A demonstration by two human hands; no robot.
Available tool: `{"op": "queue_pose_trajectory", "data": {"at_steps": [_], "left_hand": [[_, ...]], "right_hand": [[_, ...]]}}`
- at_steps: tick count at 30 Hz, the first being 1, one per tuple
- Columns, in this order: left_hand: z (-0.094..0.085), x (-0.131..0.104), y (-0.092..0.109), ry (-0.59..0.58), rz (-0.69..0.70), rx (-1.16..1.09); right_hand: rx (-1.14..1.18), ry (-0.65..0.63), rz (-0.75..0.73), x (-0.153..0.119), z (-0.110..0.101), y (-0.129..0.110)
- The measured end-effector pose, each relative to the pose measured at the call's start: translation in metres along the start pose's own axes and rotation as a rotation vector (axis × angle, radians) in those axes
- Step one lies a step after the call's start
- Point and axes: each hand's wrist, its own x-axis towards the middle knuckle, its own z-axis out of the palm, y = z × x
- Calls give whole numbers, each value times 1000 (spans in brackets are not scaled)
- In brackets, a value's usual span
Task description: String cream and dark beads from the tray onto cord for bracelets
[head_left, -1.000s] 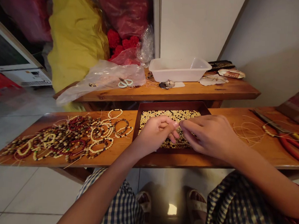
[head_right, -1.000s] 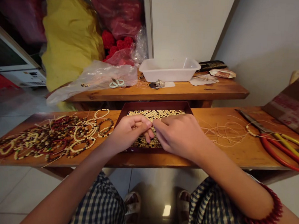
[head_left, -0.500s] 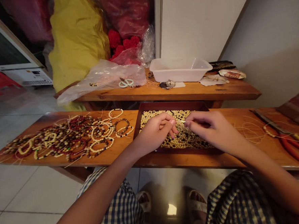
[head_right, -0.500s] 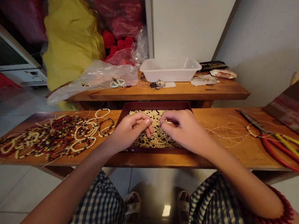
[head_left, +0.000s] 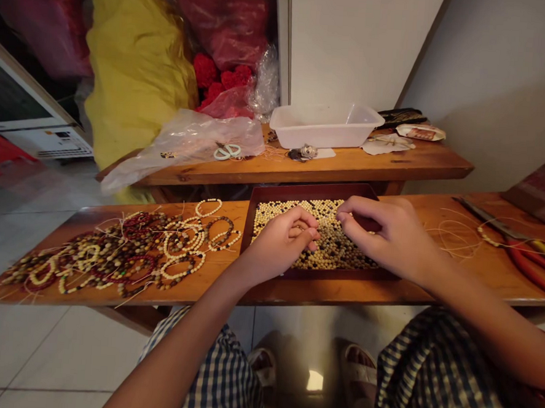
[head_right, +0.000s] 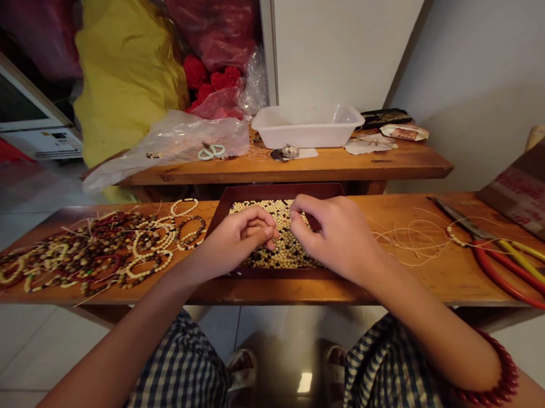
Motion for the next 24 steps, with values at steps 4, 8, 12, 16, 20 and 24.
{"op": "queue_pose_trajectory", "data": {"at_steps": [4,8,12,16,20,24], "left_hand": [[0,0,-1,-21,3,45],[-1,0,0,-43,2,71],[-1,1,0,-14,-11,32],[-2,4,-2,10,-31,17],[-2,5,-4,21,-30,33],[-2,5,-3,26,-35,19]], "right_hand": [[-90,13,-52,-2,3,-1],[-83,-43,-6,-2,6,-5],[-22,-63,104,1,7,-4],[184,-162,169,5,8,2],[220,-286,152,6,13,4],[235,-404,159,5,20,5]]}}
